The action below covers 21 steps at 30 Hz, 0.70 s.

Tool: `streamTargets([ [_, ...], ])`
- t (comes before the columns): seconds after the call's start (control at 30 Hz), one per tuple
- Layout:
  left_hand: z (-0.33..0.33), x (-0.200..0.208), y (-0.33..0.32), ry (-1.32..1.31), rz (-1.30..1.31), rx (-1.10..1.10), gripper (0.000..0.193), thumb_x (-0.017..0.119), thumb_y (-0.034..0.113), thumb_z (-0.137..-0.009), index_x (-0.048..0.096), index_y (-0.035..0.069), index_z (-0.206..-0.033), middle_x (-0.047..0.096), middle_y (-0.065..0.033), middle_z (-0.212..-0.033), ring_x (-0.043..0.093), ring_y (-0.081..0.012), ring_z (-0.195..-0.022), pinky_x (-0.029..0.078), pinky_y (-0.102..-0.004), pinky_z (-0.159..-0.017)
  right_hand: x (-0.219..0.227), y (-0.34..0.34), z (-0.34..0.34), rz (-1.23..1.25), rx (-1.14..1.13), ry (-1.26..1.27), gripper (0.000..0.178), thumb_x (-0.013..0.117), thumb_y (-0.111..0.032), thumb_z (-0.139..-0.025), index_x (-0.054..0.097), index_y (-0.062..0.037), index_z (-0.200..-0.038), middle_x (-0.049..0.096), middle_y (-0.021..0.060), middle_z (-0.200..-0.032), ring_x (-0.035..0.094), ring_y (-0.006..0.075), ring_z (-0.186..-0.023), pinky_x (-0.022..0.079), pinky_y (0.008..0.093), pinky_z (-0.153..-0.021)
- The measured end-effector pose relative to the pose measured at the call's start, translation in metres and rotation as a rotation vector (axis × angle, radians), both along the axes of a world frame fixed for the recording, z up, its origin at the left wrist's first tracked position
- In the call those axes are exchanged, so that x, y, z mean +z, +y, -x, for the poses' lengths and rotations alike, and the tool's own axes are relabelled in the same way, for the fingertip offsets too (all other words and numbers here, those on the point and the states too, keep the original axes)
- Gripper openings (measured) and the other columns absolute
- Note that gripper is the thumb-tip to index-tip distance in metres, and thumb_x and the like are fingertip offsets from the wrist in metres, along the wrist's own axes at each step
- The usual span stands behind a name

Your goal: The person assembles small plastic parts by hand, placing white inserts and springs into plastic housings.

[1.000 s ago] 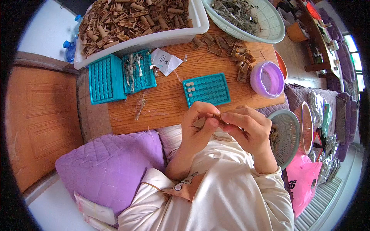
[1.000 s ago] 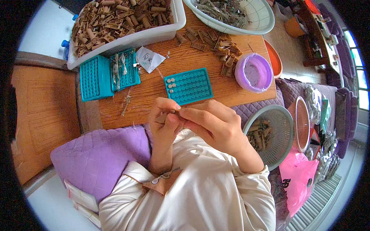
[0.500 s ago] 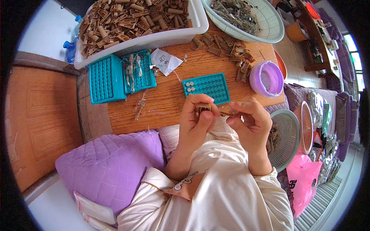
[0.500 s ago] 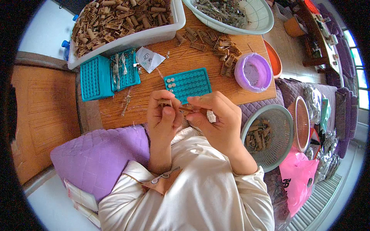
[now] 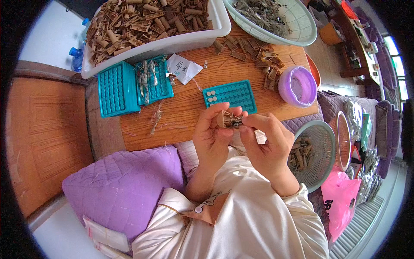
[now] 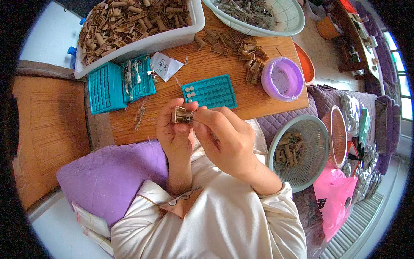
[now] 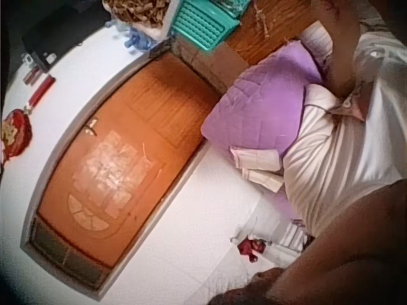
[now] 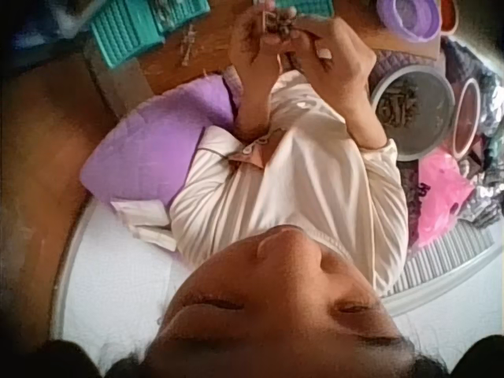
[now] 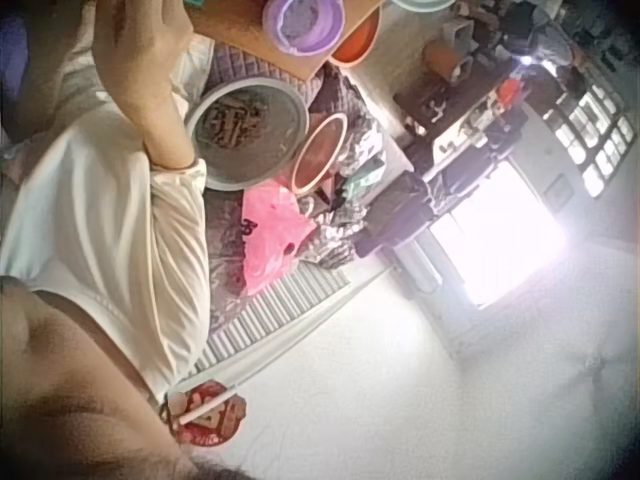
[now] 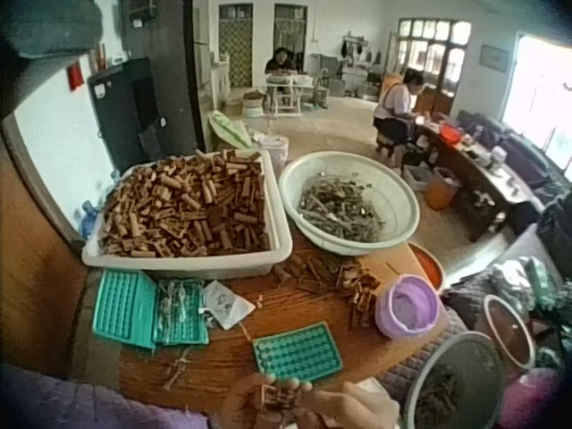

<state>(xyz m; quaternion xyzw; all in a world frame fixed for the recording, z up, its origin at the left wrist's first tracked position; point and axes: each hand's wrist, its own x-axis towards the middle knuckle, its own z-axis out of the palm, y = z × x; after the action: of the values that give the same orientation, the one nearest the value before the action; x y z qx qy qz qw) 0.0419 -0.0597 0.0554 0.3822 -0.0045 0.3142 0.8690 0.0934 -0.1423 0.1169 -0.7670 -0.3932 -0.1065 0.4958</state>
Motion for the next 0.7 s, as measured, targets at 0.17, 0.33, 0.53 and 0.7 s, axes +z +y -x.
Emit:
streamTargets([
  [0.17, 0.005, -0.001, 0.004, 0.104, -0.098, 0.043, 0.038, 0.057, 0.013, -0.078, 0.042, -0.001, -0.11, 0.053, -0.0129, -0.102, 0.052, -0.0184, -0.094, 0.043, -0.0302, -0.081, 0.002, -0.003, 0.0, 0.032, -0.004, 0.043, 0.016, 0.061, 0.005, -0.065, 0.056, -0.0013, -0.079, 0.055, 0.007, -0.062, 0.054, 0.0169, -0.051, 0.042, 0.0246, -0.044],
  [0.33, 0.004, -0.002, 0.002, 0.092, -0.151, 0.0, 0.038, 0.057, 0.006, -0.077, 0.043, -0.002, -0.111, 0.054, -0.0129, -0.101, 0.052, -0.0163, -0.094, 0.043, -0.0262, -0.081, -0.001, -0.003, 0.001, -0.021, -0.017, 0.072, 0.014, 0.061, 0.006, -0.064, 0.057, -0.0004, -0.076, 0.055, 0.0074, -0.062, 0.054, 0.0167, -0.05, 0.042, 0.0244, -0.044],
  [0.53, 0.005, 0.003, 0.003, 0.183, -0.197, -0.045, 0.038, 0.058, 0.006, -0.076, 0.046, -0.003, -0.111, 0.056, -0.0123, -0.099, 0.054, -0.0146, -0.09, 0.044, -0.0247, -0.078, -0.004, -0.007, 0.001, 0.012, -0.027, 0.12, 0.012, 0.062, 0.005, -0.064, 0.054, -0.001, -0.071, 0.053, 0.0073, -0.061, 0.054, 0.0174, -0.051, 0.042, 0.0252, -0.045],
  [0.7, 0.007, -0.005, 0.006, 0.197, -0.197, -0.075, 0.038, 0.056, 0.006, -0.077, 0.045, -0.003, -0.113, 0.056, -0.0124, -0.099, 0.054, -0.0152, -0.091, 0.044, -0.0251, -0.077, 0.0, -0.011, -0.002, 0.148, 0.021, 0.118, 0.01, 0.061, 0.003, -0.066, 0.055, -0.0022, -0.073, 0.052, 0.0069, -0.063, 0.055, 0.0198, -0.055, 0.043, 0.0278, -0.046],
])
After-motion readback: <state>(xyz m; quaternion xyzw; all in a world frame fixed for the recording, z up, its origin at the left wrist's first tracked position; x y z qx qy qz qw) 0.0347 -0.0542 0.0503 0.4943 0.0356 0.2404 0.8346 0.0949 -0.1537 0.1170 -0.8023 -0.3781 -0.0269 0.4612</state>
